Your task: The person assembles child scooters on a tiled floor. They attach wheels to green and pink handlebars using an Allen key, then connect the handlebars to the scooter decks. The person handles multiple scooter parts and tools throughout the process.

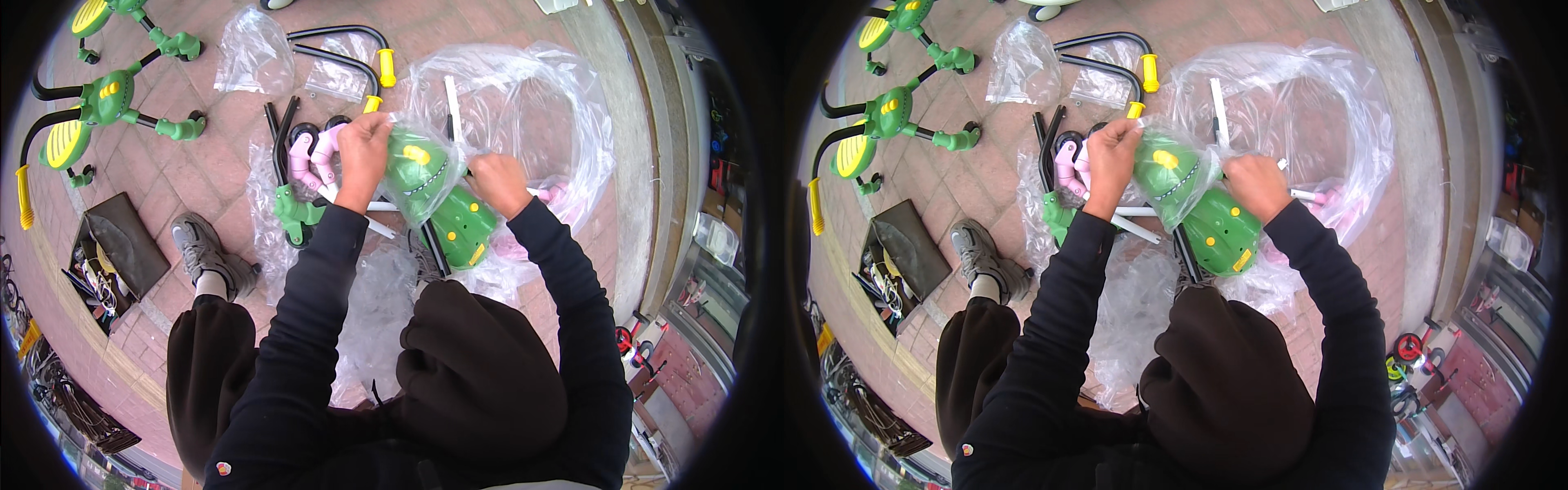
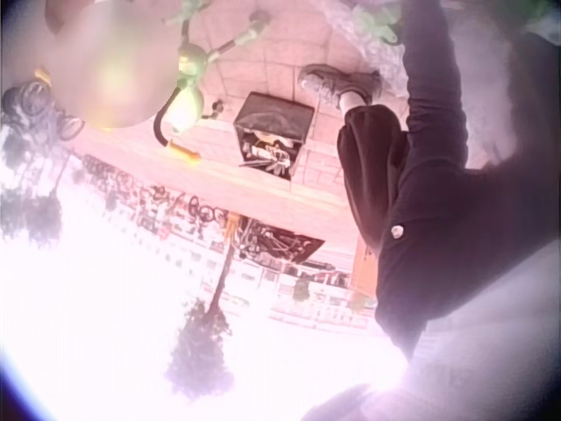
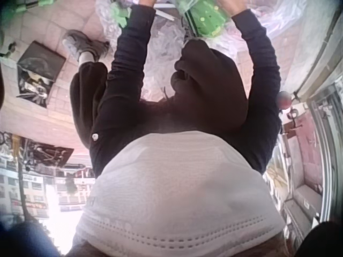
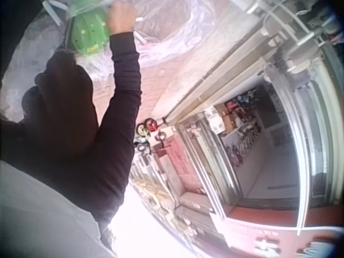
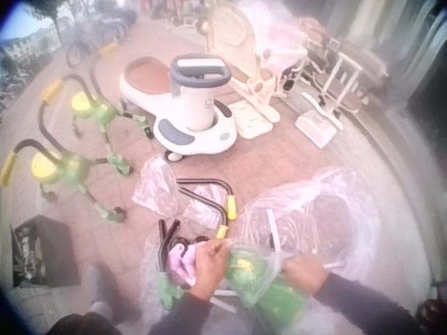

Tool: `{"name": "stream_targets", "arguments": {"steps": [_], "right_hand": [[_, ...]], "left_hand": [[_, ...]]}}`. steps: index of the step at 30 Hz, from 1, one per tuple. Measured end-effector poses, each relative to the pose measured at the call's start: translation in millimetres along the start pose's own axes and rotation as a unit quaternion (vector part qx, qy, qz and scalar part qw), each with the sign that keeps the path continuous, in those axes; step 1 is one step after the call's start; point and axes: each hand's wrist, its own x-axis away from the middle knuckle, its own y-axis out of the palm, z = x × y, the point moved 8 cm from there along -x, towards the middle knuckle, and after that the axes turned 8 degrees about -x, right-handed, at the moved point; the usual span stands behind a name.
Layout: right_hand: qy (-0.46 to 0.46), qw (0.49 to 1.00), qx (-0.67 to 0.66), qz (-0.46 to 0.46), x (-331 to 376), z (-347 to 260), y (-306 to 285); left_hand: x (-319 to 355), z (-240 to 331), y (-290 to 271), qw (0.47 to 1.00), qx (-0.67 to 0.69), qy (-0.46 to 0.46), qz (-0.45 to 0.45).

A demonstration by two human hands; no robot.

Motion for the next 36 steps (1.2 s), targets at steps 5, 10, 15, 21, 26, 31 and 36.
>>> {"name": "stream_targets", "arguments": {"steps": [5, 10, 15, 21, 26, 31, 36], "right_hand": [[0.012, 1.000, -0.011, 0.020, 10.3, -3.3, 12.6], [0.040, 0.994, -0.079, 0.065, 39.4, 21.9, 17.0], [0.079, 0.972, -0.199, 0.099, 80.0, 69.5, 20.6], [0.106, 0.903, -0.374, 0.185, 117.4, 112.1, -12.9], [0.166, 0.921, -0.283, 0.209, 121.1, 128.0, -50.1], [0.267, 0.668, -0.620, 0.314, 124.0, 133.6, -46.6], [0.247, 0.573, -0.684, 0.378, 127.6, 126.3, -37.7]], "left_hand": [[-13.7, -54.4, -6.5, 0.908, 0.361, -0.172, 0.124], [-22.6, -138.7, -85.7, 0.766, 0.489, -0.332, 0.252], [-15.4, -154.4, -159.9, 0.811, 0.361, -0.245, 0.390], [3.3, -108.1, -102.5, 0.955, 0.187, -0.177, 0.150], [30.5, -55.8, -37.0, 0.941, -0.297, 0.021, -0.158], [29.6, -46.4, -6.4, 0.805, -0.470, 0.059, -0.356], [-53.7, 4.0, -26.0, 0.966, 0.009, -0.088, -0.243]]}}
